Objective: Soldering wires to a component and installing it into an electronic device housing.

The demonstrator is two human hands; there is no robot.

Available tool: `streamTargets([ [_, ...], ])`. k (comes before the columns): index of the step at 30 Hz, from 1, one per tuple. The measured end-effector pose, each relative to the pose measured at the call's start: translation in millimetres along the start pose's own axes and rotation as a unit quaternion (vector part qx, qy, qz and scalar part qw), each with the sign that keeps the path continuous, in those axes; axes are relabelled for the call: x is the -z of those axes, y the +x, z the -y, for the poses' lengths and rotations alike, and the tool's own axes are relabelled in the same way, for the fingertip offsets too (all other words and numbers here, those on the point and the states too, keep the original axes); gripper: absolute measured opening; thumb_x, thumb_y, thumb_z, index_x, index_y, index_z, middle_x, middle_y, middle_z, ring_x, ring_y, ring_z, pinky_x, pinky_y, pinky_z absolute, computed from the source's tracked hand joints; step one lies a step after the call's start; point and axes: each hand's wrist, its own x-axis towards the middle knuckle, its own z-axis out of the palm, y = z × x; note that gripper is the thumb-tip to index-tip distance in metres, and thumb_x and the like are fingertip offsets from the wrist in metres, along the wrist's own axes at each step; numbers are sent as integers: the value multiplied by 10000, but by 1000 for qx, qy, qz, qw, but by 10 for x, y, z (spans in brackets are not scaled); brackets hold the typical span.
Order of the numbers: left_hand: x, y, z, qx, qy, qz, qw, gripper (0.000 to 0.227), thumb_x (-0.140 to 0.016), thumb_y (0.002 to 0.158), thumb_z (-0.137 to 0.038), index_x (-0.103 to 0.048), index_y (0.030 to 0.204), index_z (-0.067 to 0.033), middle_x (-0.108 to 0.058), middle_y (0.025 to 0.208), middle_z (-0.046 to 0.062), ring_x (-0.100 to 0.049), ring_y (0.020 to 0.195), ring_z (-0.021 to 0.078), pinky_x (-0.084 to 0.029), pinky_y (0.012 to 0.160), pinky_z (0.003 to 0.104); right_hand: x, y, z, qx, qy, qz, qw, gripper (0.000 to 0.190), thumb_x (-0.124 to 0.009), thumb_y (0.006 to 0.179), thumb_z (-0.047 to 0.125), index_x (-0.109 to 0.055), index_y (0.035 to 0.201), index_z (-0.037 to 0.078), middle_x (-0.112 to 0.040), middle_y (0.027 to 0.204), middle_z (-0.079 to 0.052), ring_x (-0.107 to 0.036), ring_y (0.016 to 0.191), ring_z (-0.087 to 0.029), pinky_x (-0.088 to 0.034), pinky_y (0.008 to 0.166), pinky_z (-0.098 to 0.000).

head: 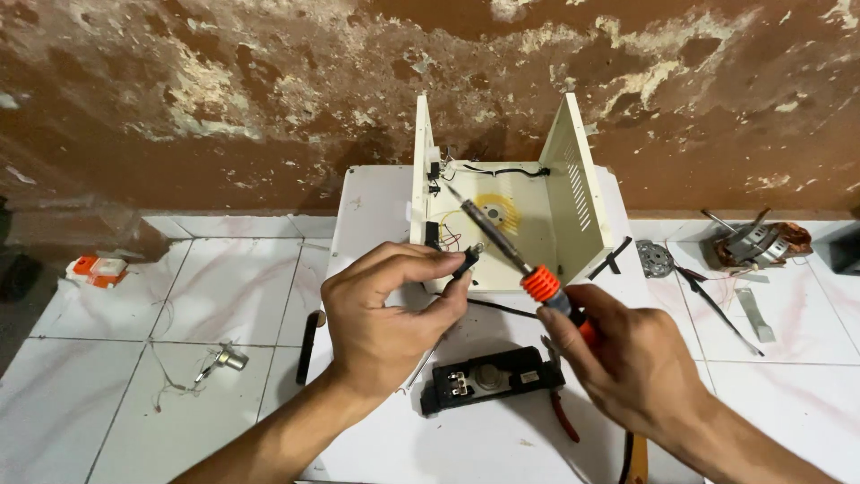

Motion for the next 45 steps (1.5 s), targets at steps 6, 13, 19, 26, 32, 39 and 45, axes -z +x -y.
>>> streamTargets([
  [6, 83, 22, 17, 16, -24, 2, 1000, 203, -885, 768, 16, -776, 927, -48, -790, 932, 70, -771, 836, 156, -638, 835, 273, 71, 31, -100, -57, -28, -40, 997, 352, -601, 956, 443, -704, 951, 107, -488, 431, -67, -414, 393, -210, -371, 427, -400],
  [13, 82, 10, 34, 45, -46, 7, 998, 211, -887, 784, -6, -767, 950, -57, -793, 955, 68, -783, 872, 145, -640, 850, 247, 50, -70, -90, 5, -31, -64, 997, 326, -624, 933, 443, -673, 886, 124, -551, 458, -48, -451, 385, -214, -417, 448, -376],
  [19, 63, 6, 25, 35, -54, 18, 998, 200, -872, 796, 4, -761, 956, -42, -789, 960, 78, -780, 890, 164, -642, 860, 259, 39, -136, 20, 46, 12, -47, 998, 254, -642, 922, 381, -695, 1011, 149, -530, 432, -29, -440, 356, -199, -379, 400, -365],
  [26, 41, -15, 47, 22, -61, 28, 997, 223, -883, 783, 13, -750, 948, -57, -785, 962, 79, -782, 901, 169, -638, 874, 262, 52, -72, -1, 13, -15, -31, 999, 271, -622, 928, 405, -689, 1045, 170, -603, 430, -66, -543, 338, -277, -415, 419, -406],
  [32, 50, -18, 45, 84, -140, 33, 986, 168, -799, 852, 1, -705, 992, -1, -779, 1023, 168, -795, 975, 234, -708, 888, 326, 99, -23, -105, -10, -21, -80, 996, 301, -601, 958, 409, -684, 965, 120, -494, 438, -56, -402, 384, -229, -384, 422, -399],
  [39, 43, -15, 99, 119, -136, 25, 983, 190, -770, 886, -13, -678, 1052, 5, -779, 1078, 152, -795, 1034, 244, -682, 953, 328, 136, -90, -78, -30, 9, -71, 997, 289, -620, 936, 415, -703, 956, 138, -540, 506, -34, -427, 435, -202, -392, 455, -363],
  [45, 27, 24, 102, 190, -139, -37, 971, 195, -814, 829, -31, -714, 990, 14, -798, 976, 144, -810, 890, 202, -688, 843, 268, 80, -151, -101, -14, 14, -46, 999, 277, -631, 907, 411, -680, 1022, 164, -697, 503, -2, -528, 387, -213, -440, 443, -356],
])
